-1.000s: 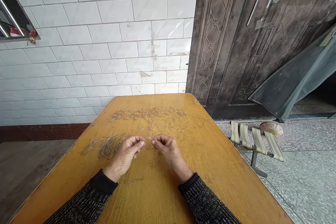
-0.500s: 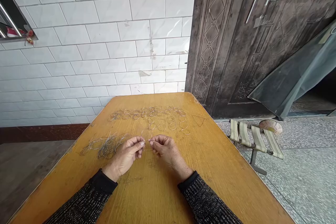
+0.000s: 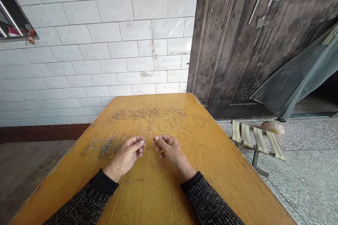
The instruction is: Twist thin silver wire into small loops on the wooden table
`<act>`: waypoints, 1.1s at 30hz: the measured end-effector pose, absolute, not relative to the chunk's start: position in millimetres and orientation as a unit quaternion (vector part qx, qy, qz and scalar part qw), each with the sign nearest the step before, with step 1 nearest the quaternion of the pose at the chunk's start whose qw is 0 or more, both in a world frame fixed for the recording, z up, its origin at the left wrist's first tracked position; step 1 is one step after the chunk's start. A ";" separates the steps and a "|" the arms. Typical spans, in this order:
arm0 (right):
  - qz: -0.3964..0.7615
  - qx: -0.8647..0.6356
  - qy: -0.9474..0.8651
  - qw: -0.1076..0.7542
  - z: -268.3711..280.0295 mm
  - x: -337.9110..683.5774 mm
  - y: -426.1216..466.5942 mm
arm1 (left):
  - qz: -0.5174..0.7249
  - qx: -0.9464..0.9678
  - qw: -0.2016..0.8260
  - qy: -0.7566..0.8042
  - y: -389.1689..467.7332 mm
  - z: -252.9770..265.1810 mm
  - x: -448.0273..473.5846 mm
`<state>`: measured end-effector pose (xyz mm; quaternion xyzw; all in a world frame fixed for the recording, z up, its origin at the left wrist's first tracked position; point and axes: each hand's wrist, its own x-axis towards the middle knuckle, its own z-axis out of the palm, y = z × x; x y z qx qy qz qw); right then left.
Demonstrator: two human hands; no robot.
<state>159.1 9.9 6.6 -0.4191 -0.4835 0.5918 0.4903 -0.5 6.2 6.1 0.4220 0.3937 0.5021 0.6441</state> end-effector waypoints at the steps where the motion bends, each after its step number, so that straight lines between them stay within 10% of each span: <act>1: 0.590 -0.425 -0.479 0.491 7.2 159.0 9.8 | 0.506 0.418 0.644 0.393 6.8 5.9 -0.7; 33: 0.463 -0.443 -0.617 0.456 -4.2 154.6 13.1 | 0.511 0.478 0.573 0.427 7.8 7.8 -1.9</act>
